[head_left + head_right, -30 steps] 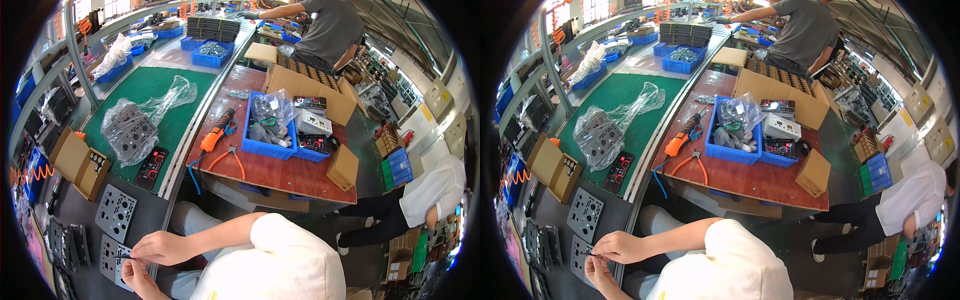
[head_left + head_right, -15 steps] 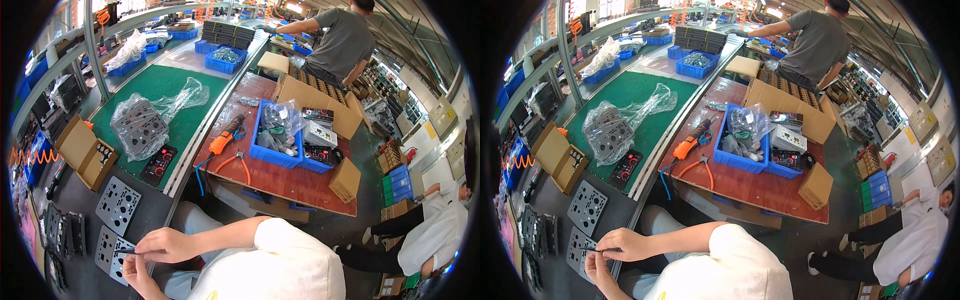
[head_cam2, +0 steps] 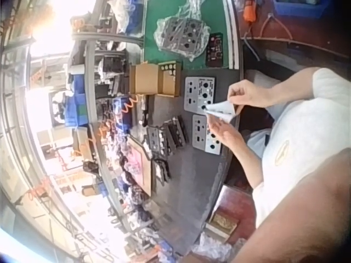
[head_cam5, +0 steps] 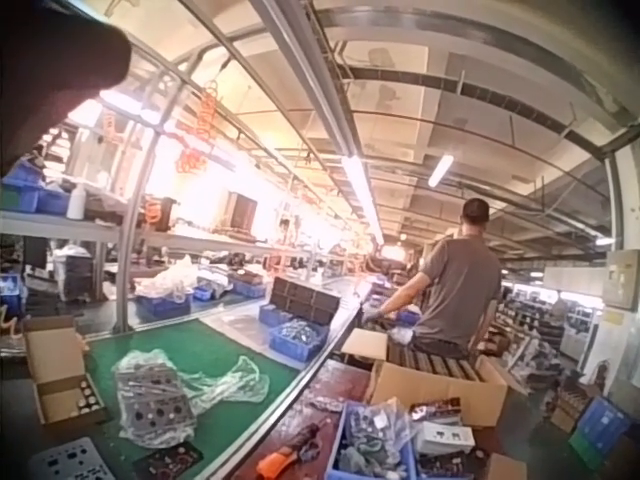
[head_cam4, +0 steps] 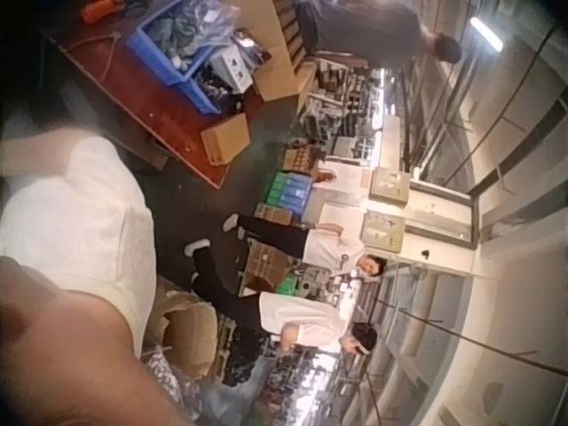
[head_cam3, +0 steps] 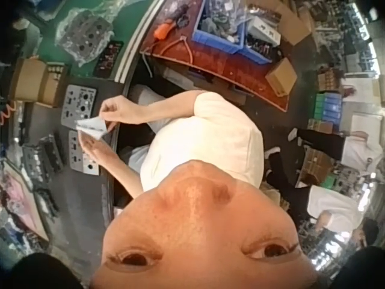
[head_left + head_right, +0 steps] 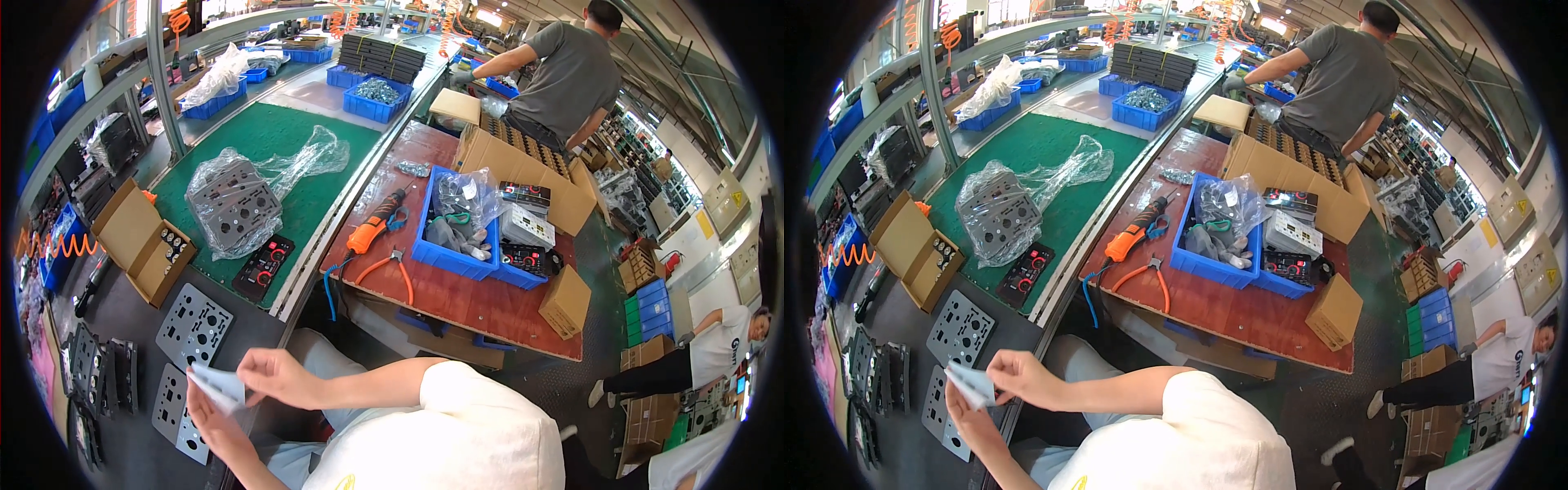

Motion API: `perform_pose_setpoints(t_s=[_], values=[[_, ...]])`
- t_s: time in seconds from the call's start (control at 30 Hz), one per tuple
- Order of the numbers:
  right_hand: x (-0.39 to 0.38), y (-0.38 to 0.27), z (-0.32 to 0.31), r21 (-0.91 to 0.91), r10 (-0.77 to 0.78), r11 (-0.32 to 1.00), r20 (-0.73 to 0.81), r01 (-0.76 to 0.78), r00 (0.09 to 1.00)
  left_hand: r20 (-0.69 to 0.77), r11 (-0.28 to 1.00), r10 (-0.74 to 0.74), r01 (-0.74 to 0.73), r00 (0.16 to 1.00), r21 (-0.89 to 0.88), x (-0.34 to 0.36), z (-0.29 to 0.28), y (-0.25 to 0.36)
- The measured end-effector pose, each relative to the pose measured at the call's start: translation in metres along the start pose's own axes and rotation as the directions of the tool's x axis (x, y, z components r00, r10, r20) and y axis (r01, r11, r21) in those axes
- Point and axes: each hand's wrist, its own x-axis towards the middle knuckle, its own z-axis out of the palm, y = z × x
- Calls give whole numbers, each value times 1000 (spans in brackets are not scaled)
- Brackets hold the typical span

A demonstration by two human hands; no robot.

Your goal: The recorder is unpacking, cleaning, and inspecting electrical or industrial control panel components at a factory workbench.

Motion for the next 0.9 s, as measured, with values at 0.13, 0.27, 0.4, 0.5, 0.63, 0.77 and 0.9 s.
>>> perform_pose_setpoints(t_s=[0.13,0.27,0.4,0.5,0.63,0.77,0.9], values=[[-11,7,14,-29,18,999,107,-15,994,75,973,116,-129,990,190,7,12,-16],[-9,4,15,127,120,983,89,-131,989,-137,972,-105,73,985,-222,6,19,-11],[-8,5,12,117,100,988,53,-105,994,-72,979,68,-80,995,-186,6,24,6],[-6,-2,11,156,168,975,-44,-159,985,-139,887,63,-120,988,-447,6,3,10],[0,3,-6,288,198,947,-170,-143,965,-74,627,127,-138,989,-767,8,-45,11],[7,3,-6,347,231,926,-214,-147,949,-293,729,52,-237,955,-642,-13,-66,46],[11,-12,-27,290,103,957,-334,-2,937,-284,545,70,-276,956,-792,-1,-75,50]])
